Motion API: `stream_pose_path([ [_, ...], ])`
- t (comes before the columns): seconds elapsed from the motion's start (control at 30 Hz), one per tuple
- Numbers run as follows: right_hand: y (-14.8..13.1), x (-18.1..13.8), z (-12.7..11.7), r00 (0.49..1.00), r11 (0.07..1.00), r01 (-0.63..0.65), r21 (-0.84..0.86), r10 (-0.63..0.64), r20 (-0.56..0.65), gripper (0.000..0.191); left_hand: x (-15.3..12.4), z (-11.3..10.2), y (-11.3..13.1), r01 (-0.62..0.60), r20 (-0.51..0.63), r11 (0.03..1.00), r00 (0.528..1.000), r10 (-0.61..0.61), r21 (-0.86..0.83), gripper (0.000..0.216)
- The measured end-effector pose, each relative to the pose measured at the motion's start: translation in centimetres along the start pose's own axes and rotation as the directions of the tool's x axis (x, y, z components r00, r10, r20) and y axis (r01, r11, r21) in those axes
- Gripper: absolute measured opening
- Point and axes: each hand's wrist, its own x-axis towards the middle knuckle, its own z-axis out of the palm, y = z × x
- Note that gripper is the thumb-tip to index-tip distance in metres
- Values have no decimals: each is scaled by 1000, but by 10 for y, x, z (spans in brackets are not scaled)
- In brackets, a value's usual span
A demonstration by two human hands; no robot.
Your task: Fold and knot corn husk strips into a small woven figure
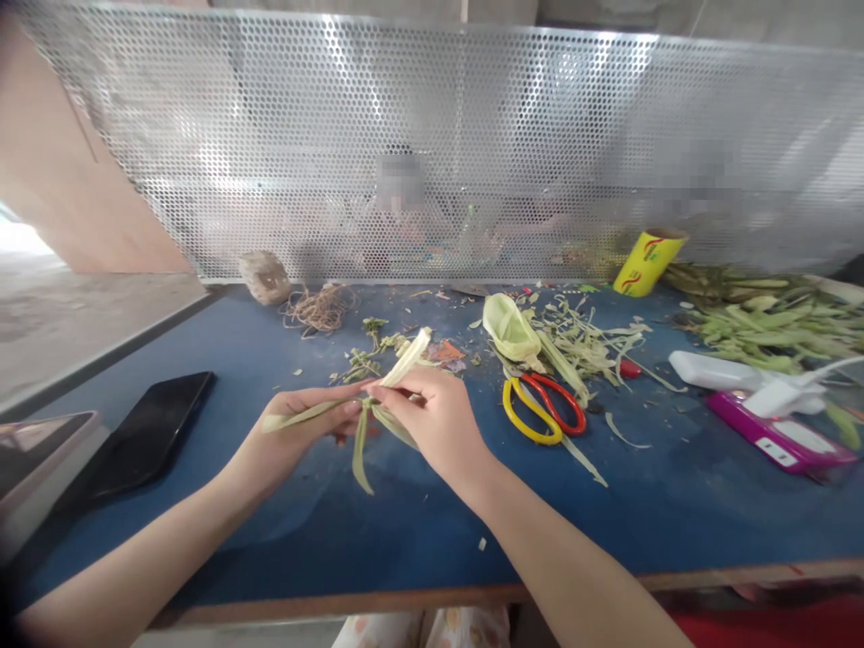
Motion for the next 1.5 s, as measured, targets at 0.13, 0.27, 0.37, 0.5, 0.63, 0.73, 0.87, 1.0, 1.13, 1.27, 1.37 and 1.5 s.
stream_pose_path([
  [0.13,3,0,1,993,991,-89,99,80,90,13,1,0,2,-28,-41,1000,999,28,4,25],
  [0.27,8,0,5,966,982,-171,86,150,210,24,3,3,2,-64,-72,998,995,66,26,11],
  [0.37,11,0,7,984,996,-84,3,83,156,15,3,4,1,-55,-31,998,998,56,42,16],
  [0.5,9,-1,8,995,998,-7,-67,13,99,11,1,5,-3,-80,10,994,997,79,75,18],
  [0.63,6,-2,9,998,997,-16,-71,20,55,10,0,3,-4,-98,101,995,990,95,32,20],
  [0.73,5,-1,8,998,999,-29,-37,31,60,9,-1,3,-3,-86,120,996,989,88,-26,21],
  [0.87,5,1,7,995,999,-36,23,34,89,5,-1,3,-2,-83,77,995,993,87,-58,20],
  [1.0,6,0,7,985,997,-61,41,53,162,5,1,4,-4,-66,98,990,992,78,-128,32],
  [1.13,7,-2,8,988,999,-29,-17,32,152,4,1,4,-6,-56,99,992,993,68,-116,30],
  [1.27,9,-3,9,984,998,-64,2,63,168,6,0,3,-6,-26,97,996,995,34,-82,29],
  [1.37,10,-1,8,976,992,-118,43,108,190,5,-1,4,-6,-15,102,996,994,24,-91,29],
  [1.5,5,1,4,949,983,-160,90,128,287,9,-3,6,-4,-24,130,985,990,46,-170,36],
])
